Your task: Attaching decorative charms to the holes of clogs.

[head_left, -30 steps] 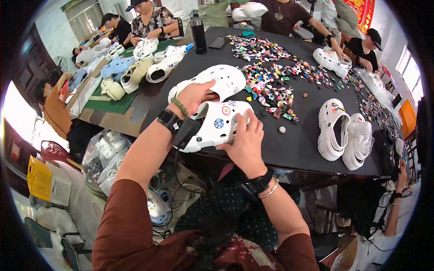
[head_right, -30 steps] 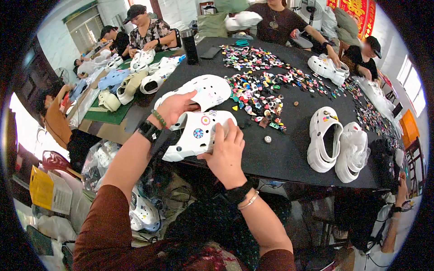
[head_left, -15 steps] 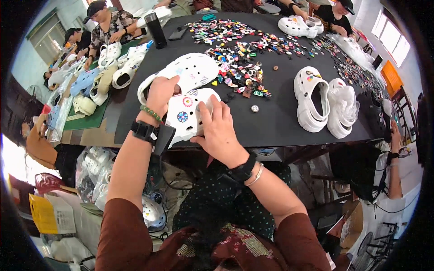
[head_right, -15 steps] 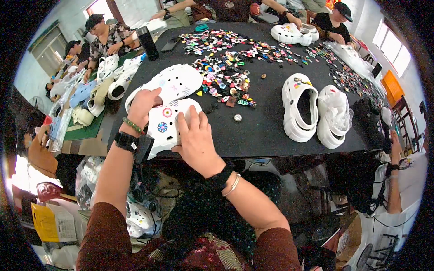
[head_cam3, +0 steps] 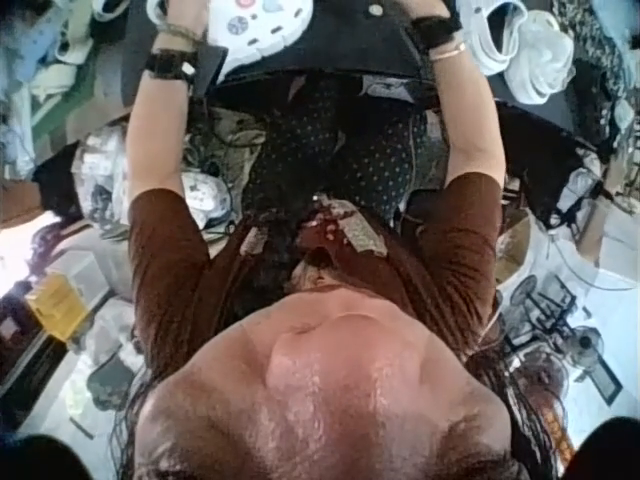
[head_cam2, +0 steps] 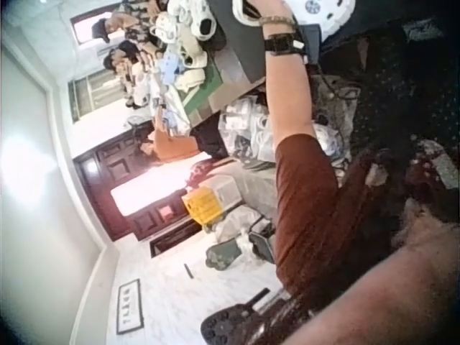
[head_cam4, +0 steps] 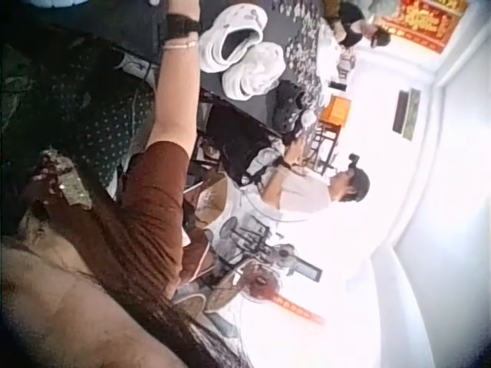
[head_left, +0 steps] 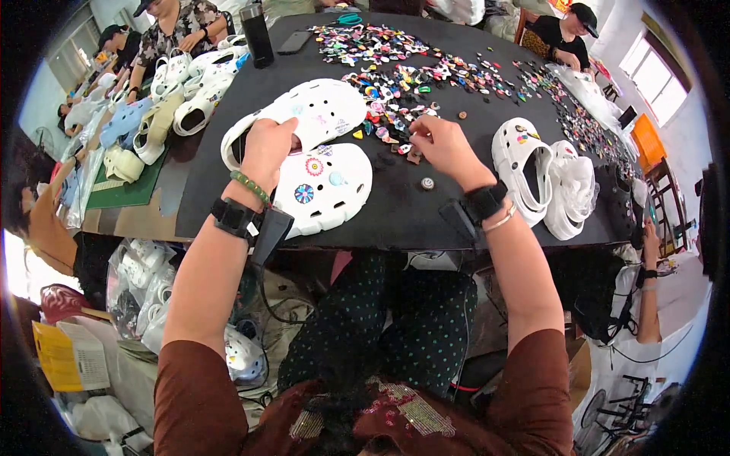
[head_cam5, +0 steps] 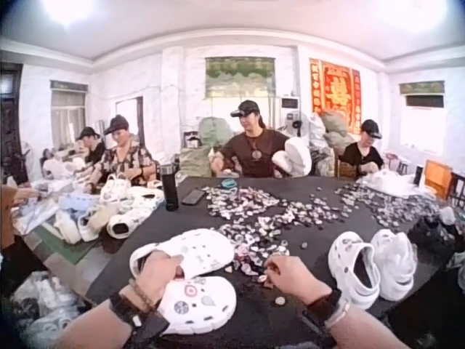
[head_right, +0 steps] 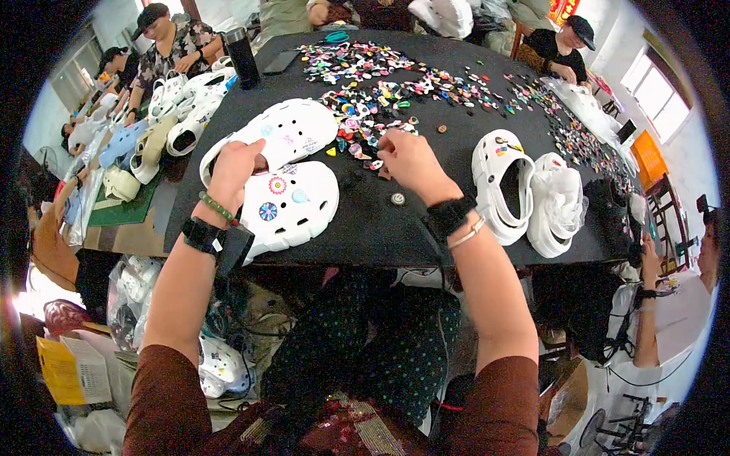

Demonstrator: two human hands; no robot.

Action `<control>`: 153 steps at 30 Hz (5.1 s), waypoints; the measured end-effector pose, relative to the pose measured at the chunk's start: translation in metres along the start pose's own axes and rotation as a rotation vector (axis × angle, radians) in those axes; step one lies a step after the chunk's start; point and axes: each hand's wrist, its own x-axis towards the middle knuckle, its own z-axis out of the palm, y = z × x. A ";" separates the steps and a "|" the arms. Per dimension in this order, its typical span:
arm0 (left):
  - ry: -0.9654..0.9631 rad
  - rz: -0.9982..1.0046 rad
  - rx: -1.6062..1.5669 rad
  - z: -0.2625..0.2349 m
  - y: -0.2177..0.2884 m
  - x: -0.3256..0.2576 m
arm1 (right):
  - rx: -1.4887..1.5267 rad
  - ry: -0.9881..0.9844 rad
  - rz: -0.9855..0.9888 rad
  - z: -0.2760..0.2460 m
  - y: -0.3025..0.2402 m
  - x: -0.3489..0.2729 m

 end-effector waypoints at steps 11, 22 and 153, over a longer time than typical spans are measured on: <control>0.109 0.123 0.148 0.013 -0.005 -0.001 | -0.373 0.020 -0.203 0.054 0.040 0.095; 0.119 0.142 0.175 0.009 -0.020 0.014 | -0.231 0.062 -0.003 0.044 0.031 0.101; -0.133 0.108 0.107 -0.006 0.003 0.008 | -0.126 0.458 -0.277 0.090 -0.029 -0.070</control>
